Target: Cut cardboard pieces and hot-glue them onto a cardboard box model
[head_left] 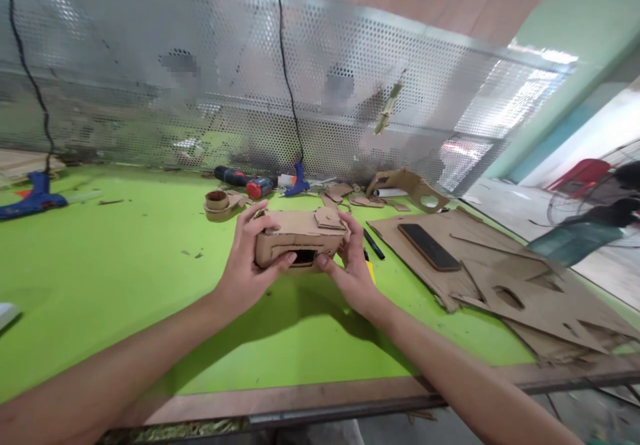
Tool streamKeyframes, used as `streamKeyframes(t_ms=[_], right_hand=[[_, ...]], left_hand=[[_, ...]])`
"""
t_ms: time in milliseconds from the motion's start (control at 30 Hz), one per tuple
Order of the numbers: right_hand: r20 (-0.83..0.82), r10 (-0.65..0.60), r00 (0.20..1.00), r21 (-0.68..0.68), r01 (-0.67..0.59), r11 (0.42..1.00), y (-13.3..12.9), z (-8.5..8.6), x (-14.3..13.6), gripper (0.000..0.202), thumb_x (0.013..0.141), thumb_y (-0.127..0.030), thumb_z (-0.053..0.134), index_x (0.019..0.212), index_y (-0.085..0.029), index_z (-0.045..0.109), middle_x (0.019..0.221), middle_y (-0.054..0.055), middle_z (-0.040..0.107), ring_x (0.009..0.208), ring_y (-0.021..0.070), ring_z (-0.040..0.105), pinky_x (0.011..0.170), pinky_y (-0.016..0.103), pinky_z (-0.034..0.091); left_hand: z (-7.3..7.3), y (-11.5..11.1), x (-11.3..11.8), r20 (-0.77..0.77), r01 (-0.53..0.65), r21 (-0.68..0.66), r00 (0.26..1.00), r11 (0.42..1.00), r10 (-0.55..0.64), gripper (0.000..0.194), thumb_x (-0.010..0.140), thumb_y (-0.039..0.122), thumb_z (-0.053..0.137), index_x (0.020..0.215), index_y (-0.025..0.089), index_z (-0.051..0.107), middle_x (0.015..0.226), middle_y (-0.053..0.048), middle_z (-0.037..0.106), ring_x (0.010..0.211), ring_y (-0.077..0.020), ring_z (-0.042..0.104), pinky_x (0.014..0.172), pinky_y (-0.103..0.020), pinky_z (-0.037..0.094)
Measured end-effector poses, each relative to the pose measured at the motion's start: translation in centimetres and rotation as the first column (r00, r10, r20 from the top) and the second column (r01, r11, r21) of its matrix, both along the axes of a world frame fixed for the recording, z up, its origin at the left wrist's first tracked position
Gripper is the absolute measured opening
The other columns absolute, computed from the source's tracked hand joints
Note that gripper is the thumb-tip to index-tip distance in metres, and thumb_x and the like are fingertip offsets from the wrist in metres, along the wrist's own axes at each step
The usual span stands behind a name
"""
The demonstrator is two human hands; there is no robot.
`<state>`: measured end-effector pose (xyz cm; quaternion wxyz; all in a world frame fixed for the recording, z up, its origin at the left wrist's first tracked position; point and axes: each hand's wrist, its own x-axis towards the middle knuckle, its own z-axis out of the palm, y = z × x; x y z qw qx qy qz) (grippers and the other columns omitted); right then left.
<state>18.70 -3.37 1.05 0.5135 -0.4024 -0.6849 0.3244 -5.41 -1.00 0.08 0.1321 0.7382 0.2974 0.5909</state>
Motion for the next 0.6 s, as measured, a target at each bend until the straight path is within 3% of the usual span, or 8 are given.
streamKeyframes(t_ms=[100,233,433,600], right_hand=[[0.047,-0.026,0.999,0.043,0.024,0.999,-0.2,0.1,0.1,0.081,0.099,-0.061,0.079,0.161,-0.044,0.029,0.169,0.012,0.046,0.149,0.0344,0.057,0.124,0.06,0.051],[0.093,-0.023,0.995,0.054,0.018,0.998,-0.3,0.6,0.4,0.089,0.096,-0.06,0.082,0.162,-0.041,0.027,0.165,0.014,0.05,0.146,0.0351,0.06,0.12,0.059,0.054],[0.128,0.032,0.991,0.096,-0.044,0.994,0.2,1.2,0.9,0.063,0.094,-0.046,0.087,0.143,-0.034,0.05,0.16,0.012,0.057,0.144,0.0328,0.061,0.116,0.053,0.057],[0.164,-0.003,0.986,0.074,-0.009,0.997,0.2,1.2,1.0,0.073,0.094,-0.051,0.086,0.151,-0.036,0.043,0.163,0.013,0.055,0.143,0.0343,0.061,0.117,0.056,0.055]], left_hand=[[0.0,0.5,-0.3,-0.014,0.047,0.09,0.999,0.995,-0.046,0.054,0.101,0.032,0.081,0.142,0.035,0.047,0.167,-0.015,0.046,0.155,-0.0339,0.049,0.124,-0.063,0.047],[-0.3,1.0,-0.5,-0.036,0.083,0.095,0.996,0.992,-0.08,0.052,0.103,0.031,0.078,0.142,0.034,0.044,0.165,-0.016,0.047,0.157,-0.0344,0.047,0.122,-0.063,0.048],[-0.5,1.3,-0.7,-0.042,0.11,0.069,0.993,0.991,-0.108,0.048,0.102,0.027,0.078,0.137,0.033,0.046,0.162,-0.015,0.047,0.156,-0.0339,0.047,0.121,-0.062,0.047],[-0.7,1.4,-0.7,-0.039,0.108,0.053,0.994,0.993,-0.106,0.051,0.102,0.027,0.078,0.14,0.034,0.045,0.161,-0.015,0.048,0.156,-0.0336,0.048,0.122,-0.062,0.047]])
